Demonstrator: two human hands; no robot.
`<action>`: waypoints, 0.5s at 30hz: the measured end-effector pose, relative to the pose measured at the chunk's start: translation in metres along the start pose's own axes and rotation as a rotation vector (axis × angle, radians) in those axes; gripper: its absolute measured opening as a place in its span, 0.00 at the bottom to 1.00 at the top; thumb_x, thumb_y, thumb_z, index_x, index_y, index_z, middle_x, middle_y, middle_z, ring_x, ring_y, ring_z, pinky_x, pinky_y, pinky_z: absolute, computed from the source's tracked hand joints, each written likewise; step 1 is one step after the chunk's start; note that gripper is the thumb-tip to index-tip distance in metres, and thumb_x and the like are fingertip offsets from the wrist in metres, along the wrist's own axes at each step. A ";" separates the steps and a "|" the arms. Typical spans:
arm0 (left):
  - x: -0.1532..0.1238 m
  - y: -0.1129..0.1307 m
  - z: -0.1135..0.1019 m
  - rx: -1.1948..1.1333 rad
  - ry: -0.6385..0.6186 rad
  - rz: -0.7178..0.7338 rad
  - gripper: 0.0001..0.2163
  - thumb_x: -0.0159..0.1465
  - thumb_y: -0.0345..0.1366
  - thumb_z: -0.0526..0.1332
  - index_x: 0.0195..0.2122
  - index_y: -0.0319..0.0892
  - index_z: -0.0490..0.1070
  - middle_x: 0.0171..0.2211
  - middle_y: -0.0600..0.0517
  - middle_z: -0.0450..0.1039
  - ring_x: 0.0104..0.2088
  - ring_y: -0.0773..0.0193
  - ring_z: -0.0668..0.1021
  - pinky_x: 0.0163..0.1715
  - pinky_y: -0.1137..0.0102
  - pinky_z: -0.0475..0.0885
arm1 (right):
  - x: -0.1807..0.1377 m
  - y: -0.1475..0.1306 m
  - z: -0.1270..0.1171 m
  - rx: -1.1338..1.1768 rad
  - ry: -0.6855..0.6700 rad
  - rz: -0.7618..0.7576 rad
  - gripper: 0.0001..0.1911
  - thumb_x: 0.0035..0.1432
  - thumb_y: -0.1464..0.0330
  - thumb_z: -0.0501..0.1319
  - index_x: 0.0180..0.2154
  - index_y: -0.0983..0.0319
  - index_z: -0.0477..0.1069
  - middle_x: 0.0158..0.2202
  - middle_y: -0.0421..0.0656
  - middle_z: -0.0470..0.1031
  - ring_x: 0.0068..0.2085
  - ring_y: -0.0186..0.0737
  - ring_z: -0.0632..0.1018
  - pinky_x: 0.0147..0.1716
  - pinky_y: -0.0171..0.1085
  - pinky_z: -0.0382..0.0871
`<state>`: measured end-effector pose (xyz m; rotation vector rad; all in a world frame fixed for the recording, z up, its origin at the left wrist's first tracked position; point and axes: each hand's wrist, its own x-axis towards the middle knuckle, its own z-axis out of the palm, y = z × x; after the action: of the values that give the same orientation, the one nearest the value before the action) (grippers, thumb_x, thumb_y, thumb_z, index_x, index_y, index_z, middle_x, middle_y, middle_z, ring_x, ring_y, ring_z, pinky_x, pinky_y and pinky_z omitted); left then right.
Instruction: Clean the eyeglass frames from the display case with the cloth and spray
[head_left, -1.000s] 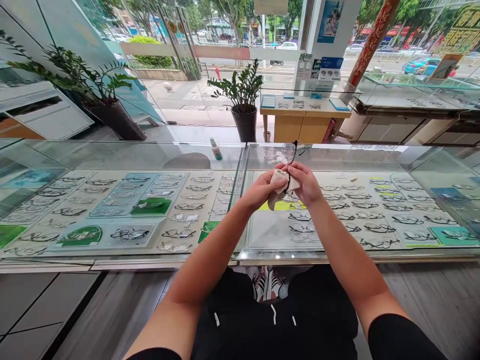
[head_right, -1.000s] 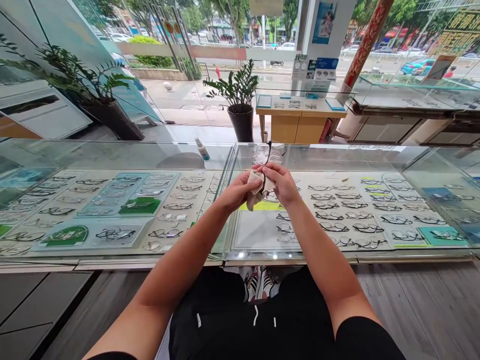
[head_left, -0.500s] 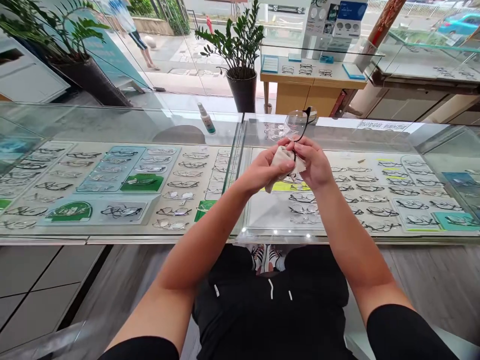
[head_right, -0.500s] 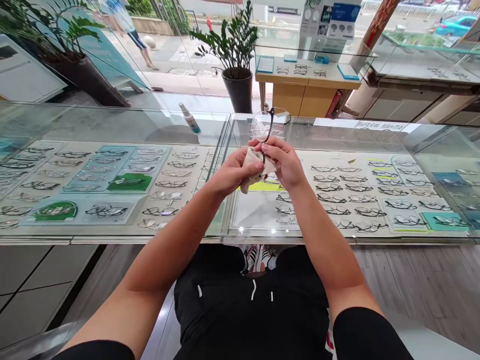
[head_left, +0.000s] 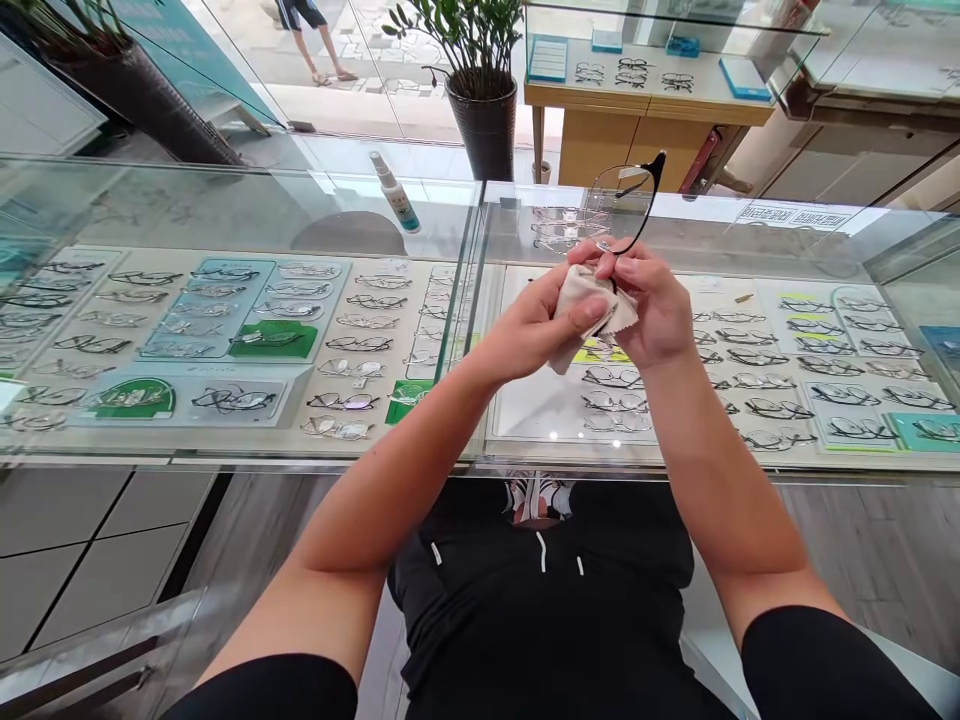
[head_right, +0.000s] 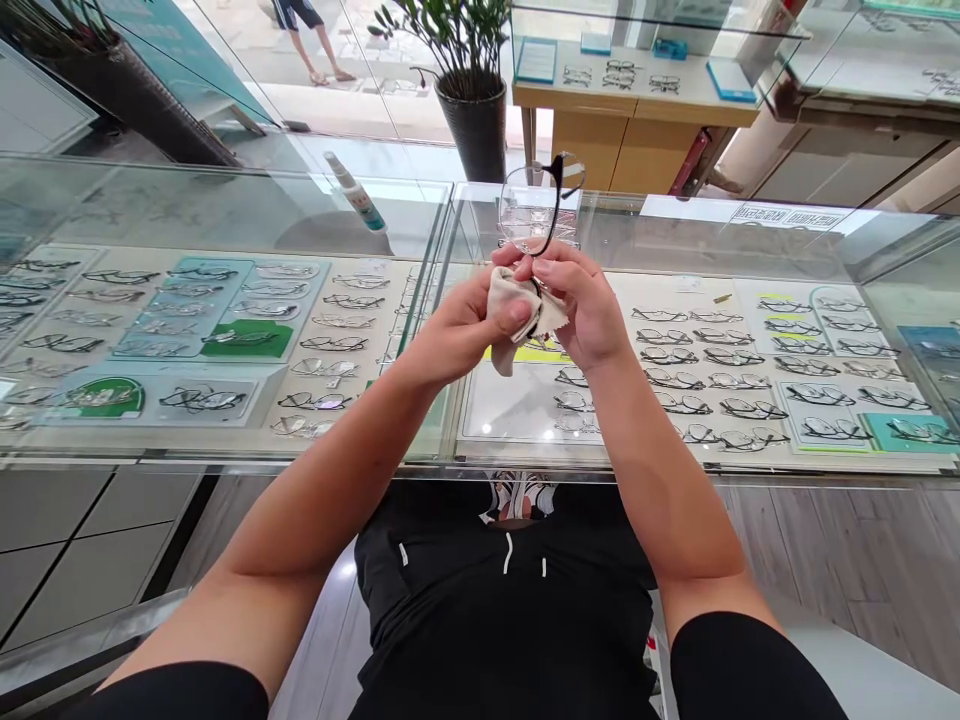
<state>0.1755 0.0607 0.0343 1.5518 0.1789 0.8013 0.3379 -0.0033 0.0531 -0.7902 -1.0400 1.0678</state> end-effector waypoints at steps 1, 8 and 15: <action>0.000 0.001 0.000 0.000 -0.011 -0.002 0.21 0.69 0.55 0.72 0.53 0.45 0.79 0.38 0.52 0.74 0.38 0.63 0.78 0.38 0.67 0.75 | 0.000 0.001 0.000 -0.005 0.008 0.006 0.14 0.60 0.55 0.71 0.32 0.59 0.76 0.47 0.43 0.79 0.54 0.49 0.81 0.52 0.46 0.81; 0.000 0.000 0.004 0.034 0.132 0.058 0.20 0.68 0.55 0.73 0.48 0.43 0.81 0.43 0.50 0.78 0.43 0.61 0.80 0.43 0.67 0.76 | -0.002 -0.001 0.004 -0.047 0.018 0.057 0.15 0.61 0.53 0.71 0.35 0.58 0.76 0.48 0.43 0.80 0.56 0.50 0.81 0.50 0.46 0.80; 0.002 0.003 0.002 0.068 0.103 0.045 0.23 0.70 0.60 0.68 0.47 0.43 0.83 0.58 0.44 0.80 0.59 0.53 0.80 0.56 0.61 0.76 | 0.001 0.003 0.001 0.004 0.012 0.051 0.18 0.61 0.50 0.71 0.34 0.57 0.75 0.47 0.44 0.81 0.47 0.45 0.82 0.46 0.45 0.80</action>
<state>0.1768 0.0598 0.0383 1.5841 0.2490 0.9195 0.3364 -0.0018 0.0509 -0.8229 -1.0119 1.1063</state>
